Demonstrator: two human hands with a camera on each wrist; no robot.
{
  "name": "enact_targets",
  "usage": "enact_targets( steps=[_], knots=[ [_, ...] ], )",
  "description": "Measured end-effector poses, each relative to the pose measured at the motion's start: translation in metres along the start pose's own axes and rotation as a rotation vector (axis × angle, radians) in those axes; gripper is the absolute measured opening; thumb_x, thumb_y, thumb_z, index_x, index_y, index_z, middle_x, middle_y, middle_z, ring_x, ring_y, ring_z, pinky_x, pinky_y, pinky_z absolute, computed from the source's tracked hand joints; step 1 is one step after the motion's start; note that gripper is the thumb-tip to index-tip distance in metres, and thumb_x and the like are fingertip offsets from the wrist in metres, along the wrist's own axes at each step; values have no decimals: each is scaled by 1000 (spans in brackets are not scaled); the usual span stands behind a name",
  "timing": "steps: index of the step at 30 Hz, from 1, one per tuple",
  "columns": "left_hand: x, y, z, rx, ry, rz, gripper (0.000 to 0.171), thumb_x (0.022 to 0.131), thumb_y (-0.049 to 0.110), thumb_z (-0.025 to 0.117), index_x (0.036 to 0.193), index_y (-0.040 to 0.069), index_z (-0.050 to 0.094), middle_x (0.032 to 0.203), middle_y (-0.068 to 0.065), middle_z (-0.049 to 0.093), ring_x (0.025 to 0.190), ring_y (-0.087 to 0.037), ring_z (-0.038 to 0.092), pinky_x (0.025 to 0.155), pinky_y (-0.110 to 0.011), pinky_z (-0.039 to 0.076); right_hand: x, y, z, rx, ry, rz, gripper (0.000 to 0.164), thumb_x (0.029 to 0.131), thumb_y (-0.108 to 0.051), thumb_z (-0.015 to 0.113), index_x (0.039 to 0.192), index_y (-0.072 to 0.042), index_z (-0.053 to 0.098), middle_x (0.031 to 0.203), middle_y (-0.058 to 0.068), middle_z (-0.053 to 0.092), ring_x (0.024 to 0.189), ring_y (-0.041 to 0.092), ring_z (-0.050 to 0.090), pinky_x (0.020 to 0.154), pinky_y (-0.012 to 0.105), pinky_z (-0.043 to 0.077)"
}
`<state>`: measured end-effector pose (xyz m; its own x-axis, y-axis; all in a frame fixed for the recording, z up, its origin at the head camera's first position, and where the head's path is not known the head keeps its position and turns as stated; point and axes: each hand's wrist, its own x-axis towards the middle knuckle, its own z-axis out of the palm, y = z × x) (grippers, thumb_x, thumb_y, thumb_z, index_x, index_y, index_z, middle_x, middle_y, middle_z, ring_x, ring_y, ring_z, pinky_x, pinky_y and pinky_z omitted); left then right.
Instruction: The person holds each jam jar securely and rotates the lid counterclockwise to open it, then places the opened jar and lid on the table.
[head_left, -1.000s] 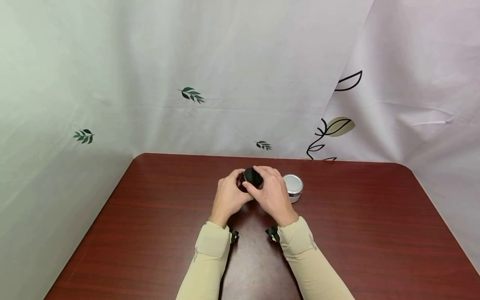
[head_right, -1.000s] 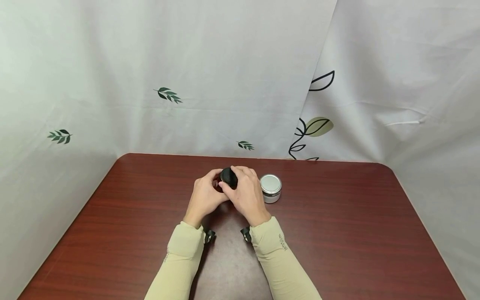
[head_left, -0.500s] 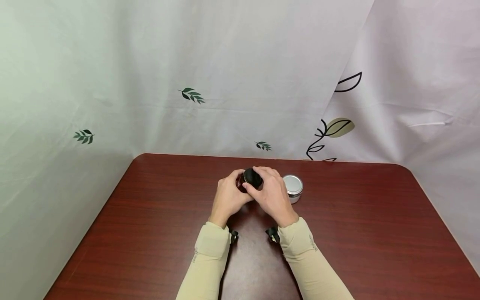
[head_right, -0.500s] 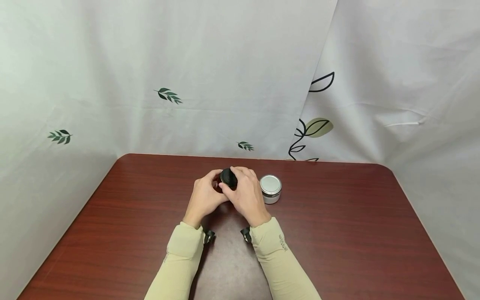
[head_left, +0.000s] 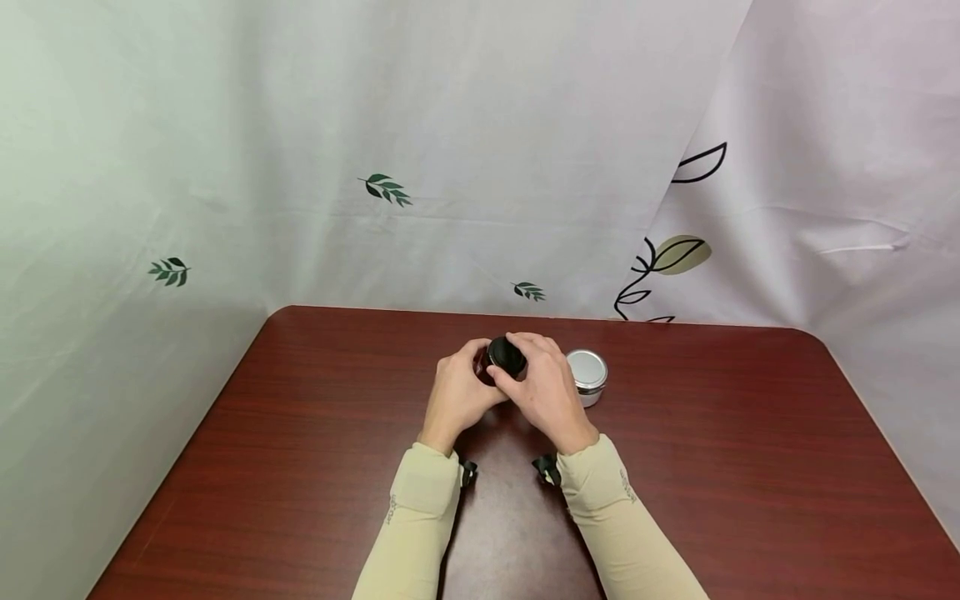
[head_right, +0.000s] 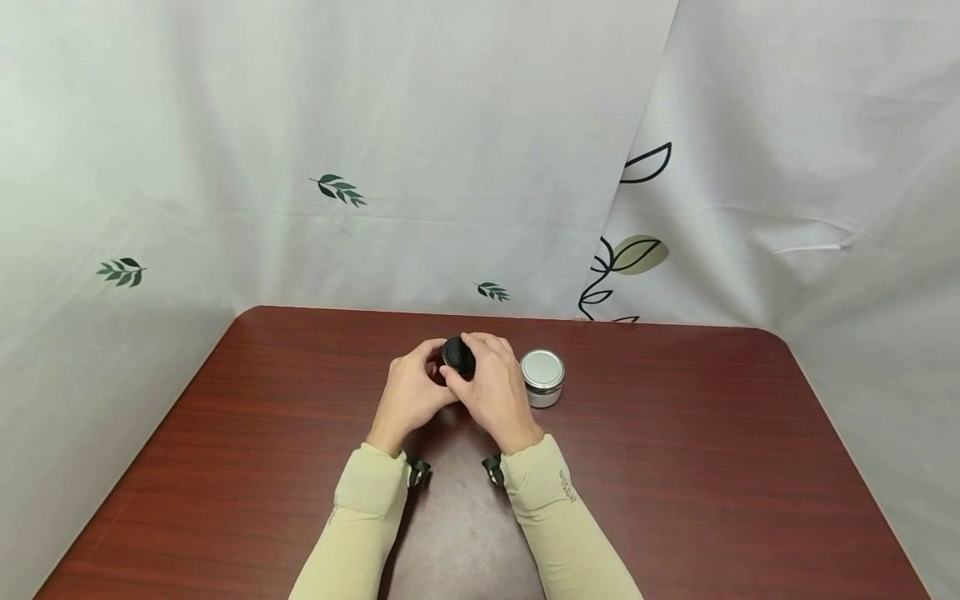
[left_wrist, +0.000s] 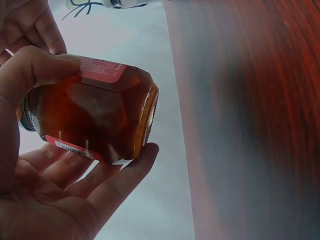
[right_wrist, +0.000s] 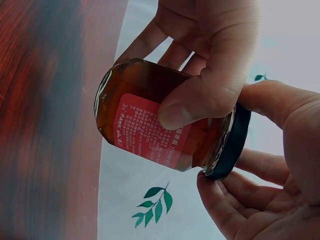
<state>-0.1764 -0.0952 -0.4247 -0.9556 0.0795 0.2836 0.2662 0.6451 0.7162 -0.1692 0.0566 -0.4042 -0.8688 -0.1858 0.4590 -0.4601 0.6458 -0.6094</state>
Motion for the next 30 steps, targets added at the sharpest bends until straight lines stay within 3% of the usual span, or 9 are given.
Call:
enact_targets(
  steps=[30],
  knots=[
    [1, 0, -1, 1, -22, -31, 60, 75, 31, 88, 126, 9, 65, 99, -3, 70, 86, -16, 65, 76, -33, 55, 1, 1, 0, -34, -13, -35, 51, 85, -23, 81, 125, 5, 67, 123, 18, 67, 116, 33, 60, 98, 48, 48]
  ],
)
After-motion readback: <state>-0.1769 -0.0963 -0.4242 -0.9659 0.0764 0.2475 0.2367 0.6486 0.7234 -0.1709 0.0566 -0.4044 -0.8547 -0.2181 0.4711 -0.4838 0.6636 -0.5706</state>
